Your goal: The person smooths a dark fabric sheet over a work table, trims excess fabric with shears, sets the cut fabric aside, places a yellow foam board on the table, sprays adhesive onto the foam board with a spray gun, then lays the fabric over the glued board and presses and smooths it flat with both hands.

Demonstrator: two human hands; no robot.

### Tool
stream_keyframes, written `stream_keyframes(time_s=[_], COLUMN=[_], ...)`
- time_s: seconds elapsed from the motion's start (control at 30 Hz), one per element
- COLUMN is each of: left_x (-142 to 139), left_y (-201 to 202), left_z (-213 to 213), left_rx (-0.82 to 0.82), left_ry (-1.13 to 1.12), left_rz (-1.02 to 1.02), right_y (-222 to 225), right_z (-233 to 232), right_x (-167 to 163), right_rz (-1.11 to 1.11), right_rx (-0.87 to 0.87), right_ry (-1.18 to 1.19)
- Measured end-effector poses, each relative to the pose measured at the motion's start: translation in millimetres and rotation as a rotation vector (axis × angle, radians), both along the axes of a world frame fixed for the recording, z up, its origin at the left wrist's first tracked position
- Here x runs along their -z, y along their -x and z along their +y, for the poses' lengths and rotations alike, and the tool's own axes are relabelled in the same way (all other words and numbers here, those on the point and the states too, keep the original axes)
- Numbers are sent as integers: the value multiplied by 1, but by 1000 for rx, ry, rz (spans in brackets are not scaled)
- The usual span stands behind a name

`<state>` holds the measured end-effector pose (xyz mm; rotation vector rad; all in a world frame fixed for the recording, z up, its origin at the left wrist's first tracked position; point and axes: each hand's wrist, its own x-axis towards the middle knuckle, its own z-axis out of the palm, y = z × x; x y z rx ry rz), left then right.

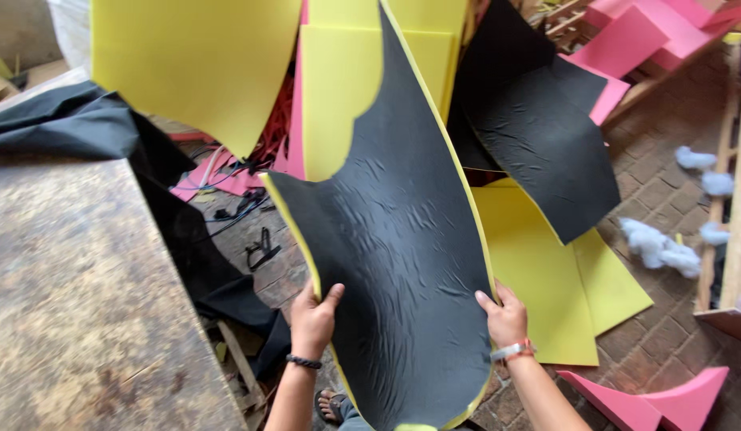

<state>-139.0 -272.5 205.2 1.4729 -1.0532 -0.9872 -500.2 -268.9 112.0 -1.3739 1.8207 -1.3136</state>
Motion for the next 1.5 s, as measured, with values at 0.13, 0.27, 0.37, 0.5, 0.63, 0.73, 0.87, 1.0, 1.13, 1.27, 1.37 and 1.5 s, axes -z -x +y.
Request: stream_keyframes(time_s=[0.13, 0.27, 0.37, 0.5, 0.63, 0.73, 0.87, 1.0, 1.13, 1.27, 1.37, 1.5], left_x=[-11, -17, -20, -14, 0, 5, 1, 1, 35, 104, 159, 195], left_y=[91, 150, 178, 206, 234, 261, 288, 328, 362, 371, 360, 337], left_z=[8, -4, -23, -64, -125, -188, -288, -403, -490, -508, -479, -434], left_rx=[140, 188, 183, 172, 228, 241, 276, 407, 762, 896, 867, 901], left_ry=[-46, -25, 1, 33, 41, 72, 258, 254, -148, -106, -292, -456], left_rz=[-24, 18, 40, 47, 43, 130, 200, 239, 45, 152, 252, 161], right_y=[83, 130, 152, 175, 205, 227, 267, 340, 350, 324, 316, 329], right_z=[64, 69, 56, 25, -36, -94, -206, -312, -340, -311, -274, -242], right_x=[-4, -5, -8, -8, -7, -11, -33, -83, -82, -41, -9, 19], right_rz=[110, 67, 121, 141, 256, 335, 362, 340, 302, -45, -10, -182], right_rx=[182, 273, 314, 400, 454, 493, 488, 445, 435, 280, 210, 199], right_ry=[-89, -64, 14, -96, -15, -32, 31, -361, -389, -648, -901, -946])
